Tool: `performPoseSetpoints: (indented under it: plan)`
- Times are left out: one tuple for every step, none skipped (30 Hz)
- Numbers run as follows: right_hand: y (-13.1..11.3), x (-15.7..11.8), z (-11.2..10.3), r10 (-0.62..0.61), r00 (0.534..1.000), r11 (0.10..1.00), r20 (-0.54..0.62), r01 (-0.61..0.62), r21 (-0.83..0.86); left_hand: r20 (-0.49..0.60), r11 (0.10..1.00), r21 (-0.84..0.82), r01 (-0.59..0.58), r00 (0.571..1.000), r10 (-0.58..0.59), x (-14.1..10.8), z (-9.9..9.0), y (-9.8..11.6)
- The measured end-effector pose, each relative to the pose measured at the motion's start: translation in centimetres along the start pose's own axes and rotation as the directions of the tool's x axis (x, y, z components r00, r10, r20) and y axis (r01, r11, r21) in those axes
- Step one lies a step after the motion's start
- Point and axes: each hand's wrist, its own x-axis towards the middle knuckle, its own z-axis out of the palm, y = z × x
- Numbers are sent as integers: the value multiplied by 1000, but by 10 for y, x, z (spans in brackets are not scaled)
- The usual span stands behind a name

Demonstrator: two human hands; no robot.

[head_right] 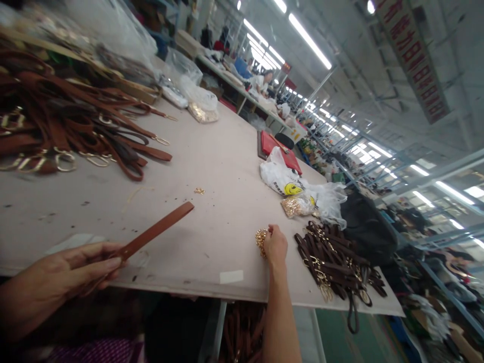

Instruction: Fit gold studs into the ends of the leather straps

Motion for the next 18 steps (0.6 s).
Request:
performPoseSetpoints:
  plan:
    - [3, 5, 1, -8, 1000, 999, 20, 9, -38, 69, 997, -78, 24, 997, -19, 0, 1, 1]
    - [4, 10, 3, -16, 999, 997, 40, 19, -71, 129, 988, -148, 48, 991, -29, -1, 2, 3]
    - [5, 13, 4, -26, 998, 995, 61, 32, -98, 161, 979, -192, 60, 987, -29, -3, 3, 5]
    - [5, 16, 6, -37, 996, 992, 82, 46, -119, 157, 978, -201, 53, 987, -21, -5, 4, 9]
    - [4, 18, 6, -47, 994, 989, 103, 61, -134, 147, 982, -188, 34, 989, -6, -8, 5, 12]
    - [4, 20, 6, -56, 991, 987, 122, 73, -145, 142, 987, -163, 10, 990, 14, -10, 6, 16]
    - [3, 22, 6, -63, 988, 985, 141, 84, -152, 140, 990, -138, -17, 989, 37, -13, 8, 19]
    - [3, 24, 6, -66, 985, 984, 157, 91, -156, 142, 992, -117, -47, 988, 63, -14, 9, 22]
    - [4, 26, 5, -68, 983, 983, 171, 95, -158, 144, 992, -98, -78, 985, 92, -14, 10, 24]
    - [6, 29, 4, -70, 980, 983, 186, 100, -156, 148, 990, -84, -109, 982, 120, -13, 10, 24]
    - [8, 33, 4, -73, 978, 984, 198, 103, -148, 147, 988, -71, -139, 978, 148, -12, 10, 23]
    - [10, 36, 3, -73, 976, 985, 207, 103, -138, 138, 984, -58, -170, 975, 176, -11, 9, 22]
    - [13, 38, 2, -71, 975, 987, 212, 99, -124, 127, 980, -42, -197, 971, 200, -10, 9, 20]
    - [14, 40, 2, -68, 975, 990, 212, 92, -108, 117, 975, -29, -219, 968, 221, -9, 8, 18]
    - [13, 40, 1, -62, 977, 993, 205, 82, -89, 110, 971, -19, -236, 965, 237, -9, 7, 17]
    - [11, 37, 1, -55, 980, 995, 193, 70, -70, 105, 969, -11, -248, 963, 248, -10, 7, 16]
    - [5, 31, 2, -52, 982, 997, 180, 63, -54, 102, 967, -2, -256, 962, 255, -11, 7, 16]
    - [-4, 22, 3, -58, 985, 998, 164, 60, -5, 99, 965, 8, -262, 961, 260, -13, 7, 17]
